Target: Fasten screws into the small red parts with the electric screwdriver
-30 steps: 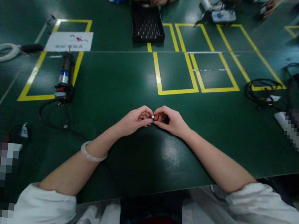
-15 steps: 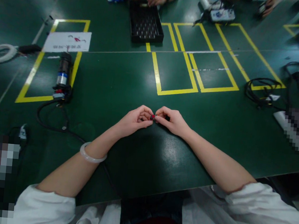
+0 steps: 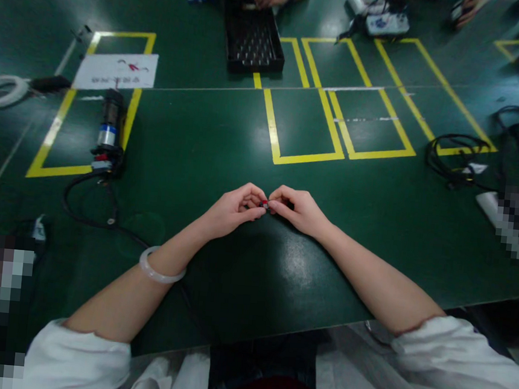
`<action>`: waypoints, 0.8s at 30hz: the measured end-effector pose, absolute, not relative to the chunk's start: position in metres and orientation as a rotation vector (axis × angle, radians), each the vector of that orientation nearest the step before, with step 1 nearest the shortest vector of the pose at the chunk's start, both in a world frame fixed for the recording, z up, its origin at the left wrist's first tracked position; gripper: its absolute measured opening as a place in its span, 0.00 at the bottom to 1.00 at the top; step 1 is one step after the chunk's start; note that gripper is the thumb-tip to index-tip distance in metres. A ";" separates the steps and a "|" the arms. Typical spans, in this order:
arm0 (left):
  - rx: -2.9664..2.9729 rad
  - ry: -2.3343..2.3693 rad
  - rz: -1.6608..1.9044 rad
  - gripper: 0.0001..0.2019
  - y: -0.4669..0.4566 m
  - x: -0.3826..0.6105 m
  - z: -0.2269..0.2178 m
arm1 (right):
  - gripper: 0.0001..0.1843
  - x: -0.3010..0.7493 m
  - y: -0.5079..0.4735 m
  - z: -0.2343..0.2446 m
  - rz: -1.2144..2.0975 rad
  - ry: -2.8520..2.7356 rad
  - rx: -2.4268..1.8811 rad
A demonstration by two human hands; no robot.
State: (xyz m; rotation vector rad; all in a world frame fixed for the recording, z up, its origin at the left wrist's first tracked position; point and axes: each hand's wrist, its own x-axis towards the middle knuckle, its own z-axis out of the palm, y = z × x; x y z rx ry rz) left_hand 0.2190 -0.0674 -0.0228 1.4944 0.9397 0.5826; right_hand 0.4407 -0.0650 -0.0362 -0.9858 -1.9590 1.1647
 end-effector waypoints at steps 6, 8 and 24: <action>1.500 0.971 0.604 0.16 -0.066 0.219 -0.026 | 0.16 0.440 -0.064 -0.040 1.168 -1.936 -0.915; 1.485 0.974 0.619 0.16 -0.065 0.219 -0.027 | 0.16 0.440 -0.064 -0.041 1.145 -1.951 -0.903; 1.484 1.007 0.505 0.21 -0.051 0.201 -0.020 | 0.06 0.443 -0.065 -0.037 0.959 -2.021 -0.968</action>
